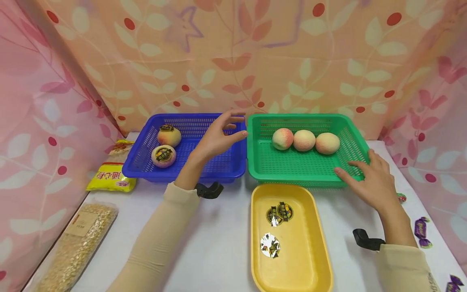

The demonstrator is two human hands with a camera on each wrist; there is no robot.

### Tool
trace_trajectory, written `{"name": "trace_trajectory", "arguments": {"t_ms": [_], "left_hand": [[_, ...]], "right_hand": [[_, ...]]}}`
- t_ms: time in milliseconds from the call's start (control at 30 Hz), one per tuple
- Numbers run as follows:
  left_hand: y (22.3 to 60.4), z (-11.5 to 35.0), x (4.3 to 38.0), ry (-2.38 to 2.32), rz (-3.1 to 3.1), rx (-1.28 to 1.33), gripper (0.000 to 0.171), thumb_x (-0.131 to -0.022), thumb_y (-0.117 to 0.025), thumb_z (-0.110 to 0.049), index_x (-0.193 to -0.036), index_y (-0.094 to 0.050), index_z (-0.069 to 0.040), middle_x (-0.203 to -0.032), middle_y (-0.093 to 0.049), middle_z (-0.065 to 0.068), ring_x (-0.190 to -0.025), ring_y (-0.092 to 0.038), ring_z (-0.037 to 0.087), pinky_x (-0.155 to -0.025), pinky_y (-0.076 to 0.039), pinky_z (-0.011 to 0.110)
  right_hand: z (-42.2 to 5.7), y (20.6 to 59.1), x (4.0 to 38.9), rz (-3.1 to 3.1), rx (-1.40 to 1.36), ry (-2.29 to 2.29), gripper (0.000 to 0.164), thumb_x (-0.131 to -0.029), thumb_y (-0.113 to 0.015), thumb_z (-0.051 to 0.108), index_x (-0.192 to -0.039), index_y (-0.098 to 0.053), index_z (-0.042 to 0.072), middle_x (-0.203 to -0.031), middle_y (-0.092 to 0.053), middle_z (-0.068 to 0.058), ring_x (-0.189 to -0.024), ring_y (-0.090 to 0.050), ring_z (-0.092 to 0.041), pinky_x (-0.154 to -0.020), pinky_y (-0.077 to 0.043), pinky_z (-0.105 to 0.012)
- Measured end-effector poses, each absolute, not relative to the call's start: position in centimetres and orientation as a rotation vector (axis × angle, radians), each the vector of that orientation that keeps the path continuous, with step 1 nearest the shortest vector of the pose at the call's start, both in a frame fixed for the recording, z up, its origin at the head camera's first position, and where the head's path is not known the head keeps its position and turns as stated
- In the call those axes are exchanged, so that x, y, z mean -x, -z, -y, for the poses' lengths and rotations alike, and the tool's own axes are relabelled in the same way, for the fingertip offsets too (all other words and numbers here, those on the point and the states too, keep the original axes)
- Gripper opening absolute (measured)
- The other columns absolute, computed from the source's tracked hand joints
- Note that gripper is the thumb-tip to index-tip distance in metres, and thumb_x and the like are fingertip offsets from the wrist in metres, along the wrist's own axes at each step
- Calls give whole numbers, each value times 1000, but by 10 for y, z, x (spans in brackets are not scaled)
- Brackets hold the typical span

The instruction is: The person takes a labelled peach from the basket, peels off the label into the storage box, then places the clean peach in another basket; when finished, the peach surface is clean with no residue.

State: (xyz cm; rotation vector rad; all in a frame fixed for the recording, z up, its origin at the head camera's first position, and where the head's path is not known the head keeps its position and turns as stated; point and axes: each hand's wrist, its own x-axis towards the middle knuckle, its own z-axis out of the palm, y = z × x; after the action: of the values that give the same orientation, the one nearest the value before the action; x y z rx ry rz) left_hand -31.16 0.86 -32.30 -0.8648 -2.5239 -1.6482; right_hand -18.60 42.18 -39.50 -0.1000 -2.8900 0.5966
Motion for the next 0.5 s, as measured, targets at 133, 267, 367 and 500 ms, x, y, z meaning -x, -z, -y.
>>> {"name": "trace_trajectory", "arguments": {"t_ms": [133,267,367,500], "left_hand": [[328,18,302,1632,2516,771,53,-97,-71,-27,-146,-50,-30,-148,-57,2,-136,-51,28,-109,-46,55],[334,45,294,1584,2502,690,52,-96,-71,-29,-144,-51,-34,-147,-59,-2,-136,-52,25,-108,-45,55],[340,65,288,1572,2471,620,51,-97,-71,-29,-143,-52,-33,-147,-58,-3,-137,-51,23,-107,-43,55],[349,90,279,1568,2432,500,50,-97,-70,-29,-144,-53,-31,-146,-58,-3,-138,-48,24,-106,-40,57]], "right_hand": [[-423,393,185,2917,105,-587,67,-101,-54,49,-139,-52,-6,-165,3,-36,-150,3,-60,-102,-11,-86],[-423,393,185,2924,108,-584,69,-100,-53,50,-139,-52,-7,-165,3,-37,-150,2,-61,-102,-10,-87],[-422,393,185,2925,103,-582,69,-100,-53,50,-139,-51,-7,-165,2,-37,-150,2,-61,-102,-10,-87],[-422,391,186,2931,102,-581,69,-100,-53,50,-140,-51,-6,-164,3,-37,-149,2,-62,-99,-9,-88]]}}
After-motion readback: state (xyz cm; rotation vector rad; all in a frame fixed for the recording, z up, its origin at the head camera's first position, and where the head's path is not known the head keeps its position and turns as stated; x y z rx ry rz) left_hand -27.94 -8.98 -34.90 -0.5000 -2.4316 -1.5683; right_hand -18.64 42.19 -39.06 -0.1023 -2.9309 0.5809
